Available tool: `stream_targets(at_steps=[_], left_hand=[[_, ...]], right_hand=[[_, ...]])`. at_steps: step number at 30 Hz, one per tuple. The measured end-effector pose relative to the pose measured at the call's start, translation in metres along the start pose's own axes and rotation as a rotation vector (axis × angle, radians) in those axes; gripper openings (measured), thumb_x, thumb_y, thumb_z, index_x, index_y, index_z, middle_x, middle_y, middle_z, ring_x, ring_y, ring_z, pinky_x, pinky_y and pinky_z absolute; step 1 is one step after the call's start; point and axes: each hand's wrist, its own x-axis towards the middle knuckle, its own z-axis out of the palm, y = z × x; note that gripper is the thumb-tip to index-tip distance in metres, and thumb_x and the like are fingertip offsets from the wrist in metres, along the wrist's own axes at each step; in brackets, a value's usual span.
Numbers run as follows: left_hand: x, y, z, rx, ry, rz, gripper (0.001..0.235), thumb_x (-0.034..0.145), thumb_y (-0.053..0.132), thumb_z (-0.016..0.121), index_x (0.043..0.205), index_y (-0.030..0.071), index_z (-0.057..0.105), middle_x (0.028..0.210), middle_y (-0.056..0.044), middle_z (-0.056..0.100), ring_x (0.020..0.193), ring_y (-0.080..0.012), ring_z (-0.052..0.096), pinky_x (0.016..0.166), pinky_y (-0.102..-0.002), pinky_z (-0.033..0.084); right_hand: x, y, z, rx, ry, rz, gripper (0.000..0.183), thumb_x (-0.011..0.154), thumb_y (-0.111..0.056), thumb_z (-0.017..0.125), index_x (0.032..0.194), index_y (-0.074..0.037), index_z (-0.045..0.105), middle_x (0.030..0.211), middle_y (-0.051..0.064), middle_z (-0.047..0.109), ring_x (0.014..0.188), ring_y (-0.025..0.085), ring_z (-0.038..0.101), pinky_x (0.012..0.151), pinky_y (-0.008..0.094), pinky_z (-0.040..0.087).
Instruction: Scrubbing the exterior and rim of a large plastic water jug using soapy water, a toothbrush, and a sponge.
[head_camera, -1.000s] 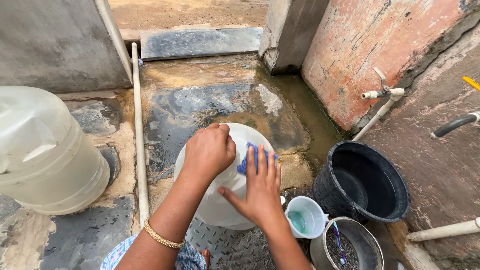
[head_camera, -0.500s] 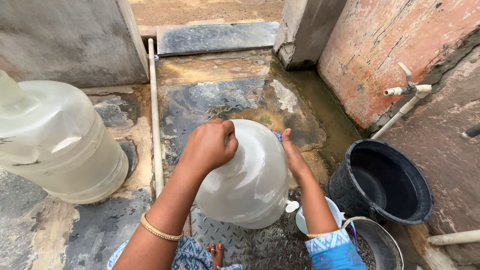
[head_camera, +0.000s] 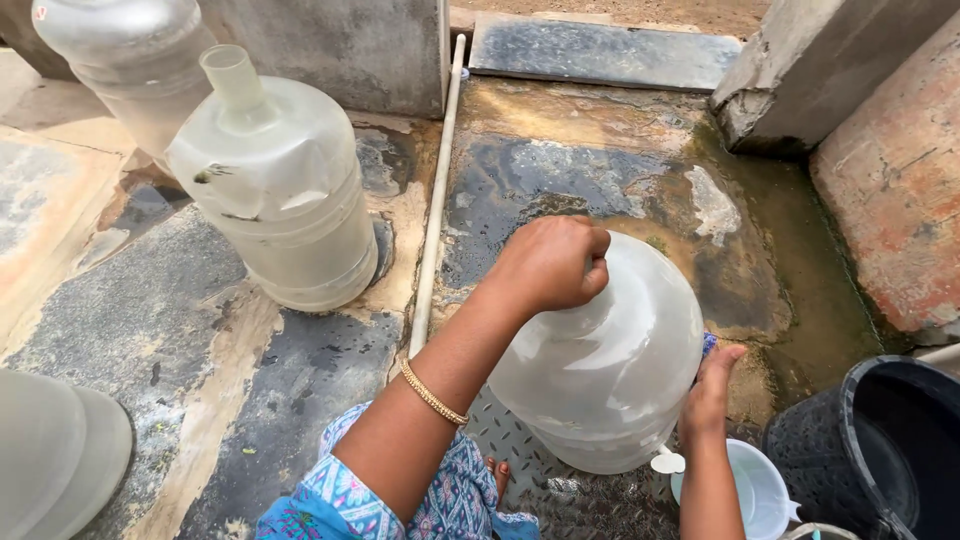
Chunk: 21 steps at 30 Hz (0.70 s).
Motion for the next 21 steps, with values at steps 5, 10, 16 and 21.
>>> stream_targets(at_steps=[5, 10, 16, 21], left_hand=[[0.007, -0.001, 0.021, 0.019, 0.124, -0.147, 0.018, 0.074, 0.016, 0.059, 0.077, 0.006, 0.073, 0.085, -0.017, 0.072, 0.079, -0.0368, 0.07, 0.075, -0.05, 0.056], [0.016, -0.012, 0.024, 0.015, 0.141, -0.159, 0.019, 0.075, 0.015, 0.058, 0.079, 0.006, 0.074, 0.089, -0.018, 0.072, 0.08, -0.037, 0.07, 0.078, -0.049, 0.057], [0.006, -0.022, -0.012, 0.025, -0.054, -0.053, 0.017, 0.077, 0.016, 0.059, 0.083, 0.007, 0.073, 0.088, -0.013, 0.074, 0.084, -0.0339, 0.07, 0.078, -0.047, 0.056], [-0.004, -0.035, -0.02, -0.108, 0.018, -0.055, 0.015, 0.078, 0.021, 0.064, 0.082, 0.01, 0.074, 0.09, -0.01, 0.075, 0.086, -0.0308, 0.071, 0.078, -0.043, 0.055]], right_hand=[[-0.009, 0.052, -0.022, -0.174, -0.018, 0.132, 0.111, 0.084, -0.086, 0.009, 0.164, -0.01, 0.013, 0.169, 0.022, 0.021, 0.154, 0.035, 0.025, 0.124, 0.048, 0.021], [-0.152, 0.033, 0.075, -0.537, 0.187, -0.277, 0.104, 0.095, -0.083, 0.002, 0.162, -0.005, -0.009, 0.172, 0.023, -0.01, 0.16, 0.037, 0.001, 0.13, 0.049, 0.004], [-0.103, -0.021, 0.073, -0.437, 0.1, -0.592, 0.111, 0.091, -0.088, 0.005, 0.164, -0.006, -0.008, 0.174, 0.023, -0.009, 0.163, 0.039, -0.002, 0.132, 0.055, 0.006], [-0.075, 0.041, 0.027, -0.246, 0.149, 0.085, 0.116, 0.072, -0.088, 0.006, 0.164, -0.018, 0.001, 0.17, 0.013, 0.0, 0.155, 0.035, 0.009, 0.119, 0.058, 0.015]])
